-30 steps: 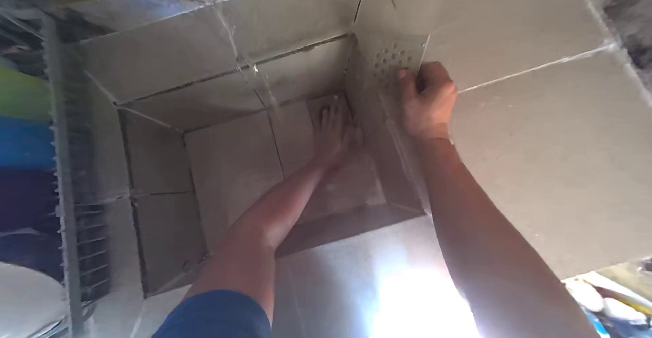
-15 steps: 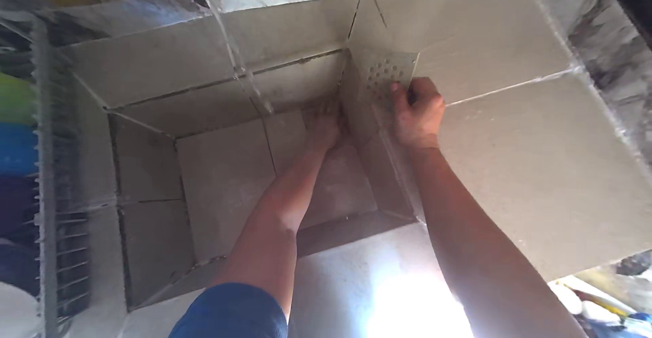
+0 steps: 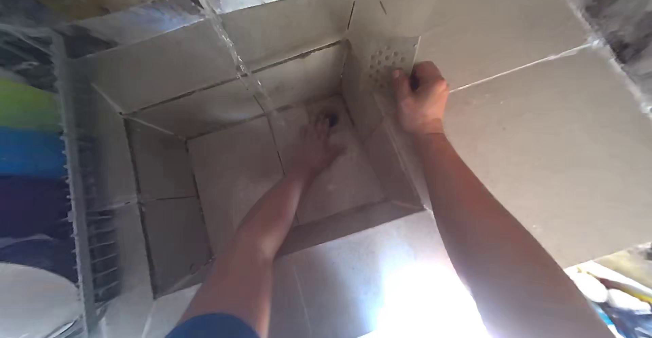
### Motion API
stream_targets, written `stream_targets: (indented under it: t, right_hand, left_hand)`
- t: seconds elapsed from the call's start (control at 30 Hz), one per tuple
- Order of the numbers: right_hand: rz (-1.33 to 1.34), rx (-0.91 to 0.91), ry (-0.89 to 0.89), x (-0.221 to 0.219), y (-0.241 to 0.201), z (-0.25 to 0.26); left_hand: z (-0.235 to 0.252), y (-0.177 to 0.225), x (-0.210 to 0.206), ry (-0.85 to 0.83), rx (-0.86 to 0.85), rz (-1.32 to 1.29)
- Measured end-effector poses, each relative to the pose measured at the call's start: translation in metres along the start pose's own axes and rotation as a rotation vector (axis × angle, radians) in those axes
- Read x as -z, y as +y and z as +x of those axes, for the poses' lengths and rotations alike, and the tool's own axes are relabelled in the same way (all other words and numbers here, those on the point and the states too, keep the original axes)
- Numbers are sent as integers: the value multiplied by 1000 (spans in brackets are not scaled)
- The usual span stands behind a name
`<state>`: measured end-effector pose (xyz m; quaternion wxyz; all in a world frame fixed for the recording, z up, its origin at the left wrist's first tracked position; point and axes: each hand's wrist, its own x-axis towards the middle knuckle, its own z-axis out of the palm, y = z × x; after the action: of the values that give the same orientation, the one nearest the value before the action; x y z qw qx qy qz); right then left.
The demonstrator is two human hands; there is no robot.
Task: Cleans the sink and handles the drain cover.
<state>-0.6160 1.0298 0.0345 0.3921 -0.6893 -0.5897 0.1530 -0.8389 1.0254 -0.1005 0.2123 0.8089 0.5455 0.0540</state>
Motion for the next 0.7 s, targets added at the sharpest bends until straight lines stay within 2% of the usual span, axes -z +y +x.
stream_targets:
  t: [0.07, 0.1, 0.17, 0.23, 0.27, 0.3, 0.37, 0.4, 0.5, 0.57, 0.63, 0.7]
  right_hand:
    - [0, -2, -19, 0, -1, 0]
    - [4, 0, -19, 0, -1, 1]
    - [19, 2, -8, -1, -2, 1]
    - [34, 0, 5, -3, -4, -2]
    - [40, 6, 9, -3, -6, -2]
    - [45, 13, 12, -3, -6, -1]
    - [47, 21, 17, -3, -6, -1]
    - [45, 24, 19, -3, -5, 0]
    - [43, 29, 34, -3, -2, 1]
    - [32, 18, 33, -2, -2, 1]
    - [21, 19, 40, -3, -2, 2]
    - [30, 22, 58, -4, 0, 2]
  left_hand:
    - [-52, -22, 7, -97, -184, -37]
    - [-94, -42, 20, -168, -175, 2]
    - [-181, -73, 58, -382, 67, 180]
    - [-214, -73, 84, -588, 305, 303]
    - [-210, -64, 82, -571, 270, 308]
    - [-199, -54, 68, -467, 142, 279]
    - [-152, -19, 26, -306, -46, 156]
    - [-122, 6, 7, -291, -57, 118]
    - [-30, 59, -32, -142, 63, 82]
    - [23, 67, -37, 2, 187, -5]
    - [52, 73, -24, 211, 271, -308]
    - [60, 93, -6, 402, 192, -777]
